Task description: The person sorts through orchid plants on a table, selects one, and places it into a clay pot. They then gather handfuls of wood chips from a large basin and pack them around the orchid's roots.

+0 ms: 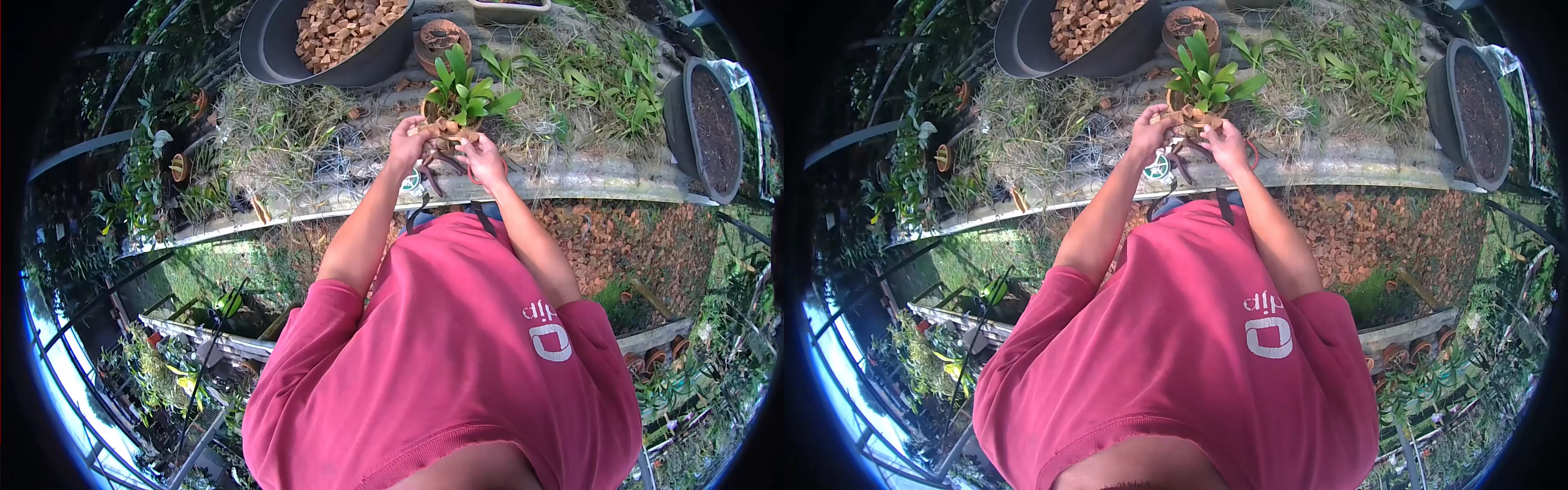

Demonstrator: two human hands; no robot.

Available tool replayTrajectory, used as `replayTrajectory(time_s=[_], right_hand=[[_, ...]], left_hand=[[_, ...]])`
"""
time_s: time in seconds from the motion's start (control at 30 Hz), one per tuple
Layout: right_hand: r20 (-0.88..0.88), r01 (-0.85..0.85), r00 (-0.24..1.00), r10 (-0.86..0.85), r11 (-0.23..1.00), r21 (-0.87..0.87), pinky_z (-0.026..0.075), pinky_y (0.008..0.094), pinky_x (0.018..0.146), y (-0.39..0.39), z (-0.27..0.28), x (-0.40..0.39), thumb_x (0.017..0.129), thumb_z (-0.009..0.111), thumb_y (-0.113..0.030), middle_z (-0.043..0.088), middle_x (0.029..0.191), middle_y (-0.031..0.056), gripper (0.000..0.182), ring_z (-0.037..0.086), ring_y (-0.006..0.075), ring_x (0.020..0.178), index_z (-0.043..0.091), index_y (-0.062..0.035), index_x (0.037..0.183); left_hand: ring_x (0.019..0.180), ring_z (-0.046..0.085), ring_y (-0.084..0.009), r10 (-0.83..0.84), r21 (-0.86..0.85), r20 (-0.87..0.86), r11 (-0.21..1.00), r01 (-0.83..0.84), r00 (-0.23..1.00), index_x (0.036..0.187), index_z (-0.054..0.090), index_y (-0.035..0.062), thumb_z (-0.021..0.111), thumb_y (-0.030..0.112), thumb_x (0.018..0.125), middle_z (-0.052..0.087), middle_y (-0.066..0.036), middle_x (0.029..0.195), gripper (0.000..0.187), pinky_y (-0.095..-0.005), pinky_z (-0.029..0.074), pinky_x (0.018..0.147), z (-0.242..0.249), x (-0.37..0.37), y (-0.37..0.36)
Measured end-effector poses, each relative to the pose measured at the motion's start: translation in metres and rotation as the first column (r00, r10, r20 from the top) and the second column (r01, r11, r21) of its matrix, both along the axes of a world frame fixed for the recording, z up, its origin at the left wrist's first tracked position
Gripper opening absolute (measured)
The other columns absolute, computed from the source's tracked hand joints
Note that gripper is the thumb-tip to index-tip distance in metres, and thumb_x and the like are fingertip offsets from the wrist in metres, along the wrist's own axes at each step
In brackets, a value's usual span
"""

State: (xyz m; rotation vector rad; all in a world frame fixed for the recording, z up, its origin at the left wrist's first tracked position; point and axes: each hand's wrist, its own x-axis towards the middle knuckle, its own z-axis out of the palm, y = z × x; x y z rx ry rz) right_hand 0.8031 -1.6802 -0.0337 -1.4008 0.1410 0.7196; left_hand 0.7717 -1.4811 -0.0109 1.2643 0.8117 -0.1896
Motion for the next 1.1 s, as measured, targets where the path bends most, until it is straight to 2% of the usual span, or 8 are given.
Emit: replayTrajectory(time_s=[0.03,0.23,0.3,0.57,0.73,0.87,0.97,1.1], right_hand=[[0.073,-0.037,0.996,0.048,0.989,-0.140,0.060,0.0339,0.090,-0.003,-0.009,0.000,0.103,0.064,-0.019,0.067,0.114,0.0054,0.031,0.066,0.0139,0.101,0.058,-0.0038,0.131],[0.256,0.071,0.966,-0.031,0.986,-0.148,0.050,0.0265,0.061,-0.009,-0.022,-0.002,0.098,0.069,-0.016,0.067,0.083,-0.0004,0.024,0.059,0.0076,0.068,0.066,-0.0016,0.118],[0.299,0.050,0.954,0.014,0.978,-0.204,0.052,0.0285,0.063,-0.016,-0.028,0.001,0.098,0.070,-0.016,0.069,0.084,0.0019,0.027,0.062,0.0088,0.069,0.064,-0.0015,0.119],[0.399,0.158,0.917,0.013,0.906,-0.392,0.057,0.0355,0.071,-0.023,-0.021,0.005,0.094,0.071,-0.015,0.074,0.087,0.0121,0.031,0.075,0.0218,0.079,0.060,-0.0038,0.121],[0.452,0.217,0.892,0.019,0.858,-0.466,0.057,0.0312,0.070,-0.026,-0.029,0.004,0.096,0.070,-0.013,0.074,0.091,0.0094,0.028,0.072,0.0149,0.077,0.061,-0.0024,0.120],[0.425,0.178,0.905,0.009,0.900,-0.397,0.056,0.0372,0.073,-0.029,0.004,0.008,0.094,0.070,-0.012,0.073,0.092,0.0143,0.025,0.074,0.0280,0.080,0.064,-0.0051,0.118],[0.613,0.139,0.772,0.168,0.897,-0.420,0.056,0.0430,0.075,-0.026,0.007,0.017,0.093,0.070,-0.011,0.068,0.100,0.0159,0.027,0.071,0.0347,0.087,0.063,-0.0070,0.119],[0.631,0.086,0.648,0.426,0.783,-0.616,0.053,0.0492,0.078,-0.026,0.018,0.027,0.093,0.066,-0.008,0.063,0.104,0.0216,0.026,0.066,0.0432,0.090,0.062,-0.0051,0.119]], left_hand=[[0.063,0.065,-0.0093,0.042,0.055,-0.006,0.998,-0.041,0.999,0.129,0.059,0.0115,0.068,0.000,0.091,0.073,-0.006,0.086,0.040,-0.0250,0.044,0.045,0.002,0.008,0.003],[0.065,0.070,-0.0123,-0.087,0.424,-0.103,0.897,0.123,0.991,0.119,0.066,0.0117,0.077,0.009,0.085,0.074,-0.006,0.085,0.035,-0.0282,0.055,0.057,0.004,0.041,0.005],[0.066,0.070,-0.0129,-0.115,0.498,-0.116,0.852,0.158,0.987,0.120,0.066,0.0117,0.077,0.010,0.086,0.075,-0.006,0.086,0.036,-0.0288,0.055,0.059,0.014,0.042,0.002],[0.069,0.070,-0.0128,-0.068,0.397,-0.047,0.914,0.081,0.997,0.137,0.058,0.0161,0.067,0.011,0.092,0.075,-0.010,0.088,0.046,-0.0282,0.052,0.054,-0.018,0.026,0.014],[0.060,0.061,-0.0108,-0.168,0.247,0.019,0.956,0.158,0.986,0.126,0.059,0.0073,0.065,0.009,0.092,0.068,-0.005,0.079,0.034,-0.0267,0.048,0.052,0.005,0.022,0.004],[0.056,0.056,-0.0080,-0.136,0.075,0.010,0.988,0.135,0.991,0.122,0.063,0.0080,0.066,0.007,0.094,0.066,-0.004,0.077,0.028,-0.0261,0.045,0.048,0.018,0.016,-0.012],[0.054,0.054,-0.0082,-0.152,0.059,-0.040,0.986,0.154,0.988,0.123,0.063,0.0078,0.067,0.008,0.092,0.065,-0.003,0.076,0.031,-0.0266,0.044,0.047,0.006,0.011,-0.021],[0.051,0.052,-0.0081,-0.211,0.177,-0.083,0.959,0.222,0.974,0.123,0.063,0.0106,0.070,0.010,0.090,0.062,-0.001,0.072,0.034,-0.0270,0.043,0.045,0.005,0.000,-0.039]])
